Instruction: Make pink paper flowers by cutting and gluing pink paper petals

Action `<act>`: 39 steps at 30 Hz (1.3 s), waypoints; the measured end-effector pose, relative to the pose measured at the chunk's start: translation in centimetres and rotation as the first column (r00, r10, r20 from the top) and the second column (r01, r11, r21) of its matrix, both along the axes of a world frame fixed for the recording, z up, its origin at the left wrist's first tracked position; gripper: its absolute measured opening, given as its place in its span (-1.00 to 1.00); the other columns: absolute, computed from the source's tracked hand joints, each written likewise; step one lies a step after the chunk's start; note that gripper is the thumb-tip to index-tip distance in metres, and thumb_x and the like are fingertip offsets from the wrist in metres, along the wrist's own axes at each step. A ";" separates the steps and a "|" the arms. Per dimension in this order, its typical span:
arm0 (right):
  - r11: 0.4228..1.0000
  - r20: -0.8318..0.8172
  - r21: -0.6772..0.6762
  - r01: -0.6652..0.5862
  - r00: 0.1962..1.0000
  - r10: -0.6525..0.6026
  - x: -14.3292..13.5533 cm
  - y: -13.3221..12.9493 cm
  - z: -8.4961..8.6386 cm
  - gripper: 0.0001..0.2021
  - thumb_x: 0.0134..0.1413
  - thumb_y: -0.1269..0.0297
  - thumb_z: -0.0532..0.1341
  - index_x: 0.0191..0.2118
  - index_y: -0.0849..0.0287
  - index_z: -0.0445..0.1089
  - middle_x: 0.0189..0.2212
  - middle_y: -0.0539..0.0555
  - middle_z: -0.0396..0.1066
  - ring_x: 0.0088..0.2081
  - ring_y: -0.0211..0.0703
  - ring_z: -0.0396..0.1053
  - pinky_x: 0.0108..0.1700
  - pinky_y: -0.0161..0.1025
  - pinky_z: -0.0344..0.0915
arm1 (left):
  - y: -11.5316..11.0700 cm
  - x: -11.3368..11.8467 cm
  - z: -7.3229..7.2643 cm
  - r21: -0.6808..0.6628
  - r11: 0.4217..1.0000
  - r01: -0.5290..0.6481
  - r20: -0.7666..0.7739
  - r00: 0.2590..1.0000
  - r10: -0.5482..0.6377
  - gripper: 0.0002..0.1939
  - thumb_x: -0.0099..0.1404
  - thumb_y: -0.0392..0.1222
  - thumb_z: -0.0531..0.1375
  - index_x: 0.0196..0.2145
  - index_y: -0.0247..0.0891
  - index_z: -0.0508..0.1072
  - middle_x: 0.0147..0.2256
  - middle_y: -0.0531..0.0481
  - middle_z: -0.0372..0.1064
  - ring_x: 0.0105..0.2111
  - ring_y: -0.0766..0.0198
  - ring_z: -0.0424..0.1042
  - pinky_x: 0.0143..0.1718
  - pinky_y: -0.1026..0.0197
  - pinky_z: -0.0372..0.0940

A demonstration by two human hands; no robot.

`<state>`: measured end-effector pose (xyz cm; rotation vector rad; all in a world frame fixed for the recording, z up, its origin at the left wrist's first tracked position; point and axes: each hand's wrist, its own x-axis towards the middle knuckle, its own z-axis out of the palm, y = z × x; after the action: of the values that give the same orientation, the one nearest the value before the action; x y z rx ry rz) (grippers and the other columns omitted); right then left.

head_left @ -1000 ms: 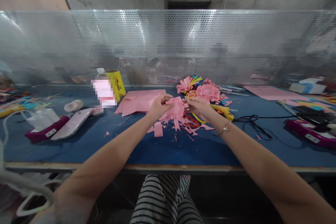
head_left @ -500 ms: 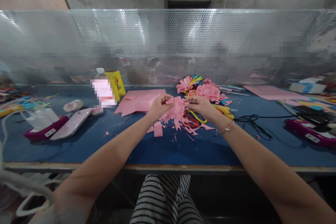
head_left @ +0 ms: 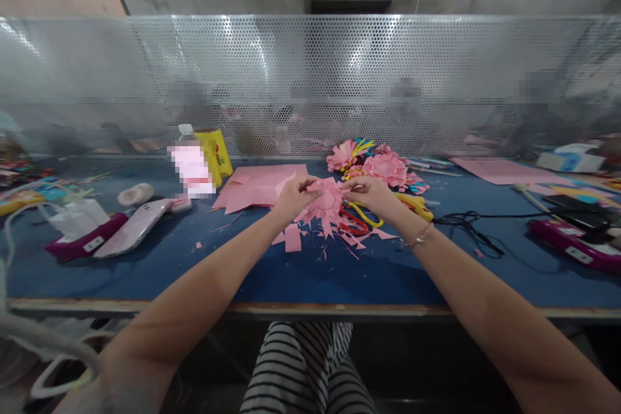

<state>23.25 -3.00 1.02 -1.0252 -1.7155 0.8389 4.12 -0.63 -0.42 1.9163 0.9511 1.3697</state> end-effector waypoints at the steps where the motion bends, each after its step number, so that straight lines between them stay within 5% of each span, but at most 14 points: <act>1: 1.000 0.007 0.011 0.001 1.000 -0.001 0.0 0.0 0.0 -0.78 -0.31 0.36 0.24 -0.37 0.24 0.39 -0.47 0.04 0.41 -0.42 -0.26 0.36 -0.29 -0.22 0.32 | 0.0 0.0 0.0 -0.003 1.000 0.007 0.004 1.000 -0.007 -0.71 -0.05 -0.21 0.19 -0.30 -0.33 0.38 -0.39 -0.02 0.36 -0.40 0.36 0.29 -0.31 0.25 0.19; 21: 0.991 0.004 0.070 -0.117 0.993 0.117 -0.1 0.1 -0.2 -0.80 -0.29 0.32 0.23 -0.40 0.20 0.29 -0.47 -0.01 0.32 -0.44 -0.34 0.29 -0.31 -0.27 0.29 | -0.6 0.1 0.4 0.065 0.998 -0.026 -0.042 0.999 0.029 -0.77 -0.11 -0.26 0.22 -0.41 -0.29 0.35 -0.47 0.02 0.32 -0.46 0.38 0.28 -0.39 0.27 0.20; 29: 0.957 0.133 0.266 -0.119 0.987 0.086 -0.4 -0.4 -0.1 -0.89 -0.19 0.34 0.17 -0.43 0.19 0.26 -0.46 0.01 0.31 -0.38 -0.29 0.29 -0.29 -0.25 0.29 | -0.3 -0.3 0.1 0.176 0.984 -0.041 -0.107 0.992 0.060 -0.88 -0.10 -0.31 0.17 -0.53 -0.29 0.27 -0.57 0.10 0.22 -0.55 0.42 0.20 -0.51 0.32 0.13; 35: 0.875 0.238 0.473 -0.104 0.971 -0.013 -0.6 -1.0 -0.1 -0.85 -0.13 0.44 0.11 -0.33 0.17 0.23 -0.37 0.05 0.30 -0.32 -0.28 0.30 -0.27 -0.26 0.30 | -0.5 -0.6 0.6 0.605 0.796 -0.007 -0.238 0.953 0.189 -0.87 -0.08 -0.46 0.07 -0.55 -0.28 0.26 -0.52 0.05 0.24 -0.45 0.35 0.20 -0.39 0.26 0.13; 39: 0.796 0.316 0.591 -0.128 0.945 -0.083 -0.6 -1.4 0.1 -0.85 -0.12 0.51 0.06 -0.36 0.18 0.23 -0.39 0.04 0.30 -0.34 -0.28 0.28 -0.28 -0.27 0.29 | -0.9 -0.6 1.0 0.712 0.700 0.053 -0.276 0.938 0.210 -0.82 -0.07 -0.52 -0.01 -0.56 -0.27 0.23 -0.51 0.02 0.22 -0.42 0.32 0.18 -0.35 0.23 0.13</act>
<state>22.62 -4.40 1.07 -0.7141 -2.0867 0.0806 3.53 -1.56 0.54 2.8031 0.6943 1.6503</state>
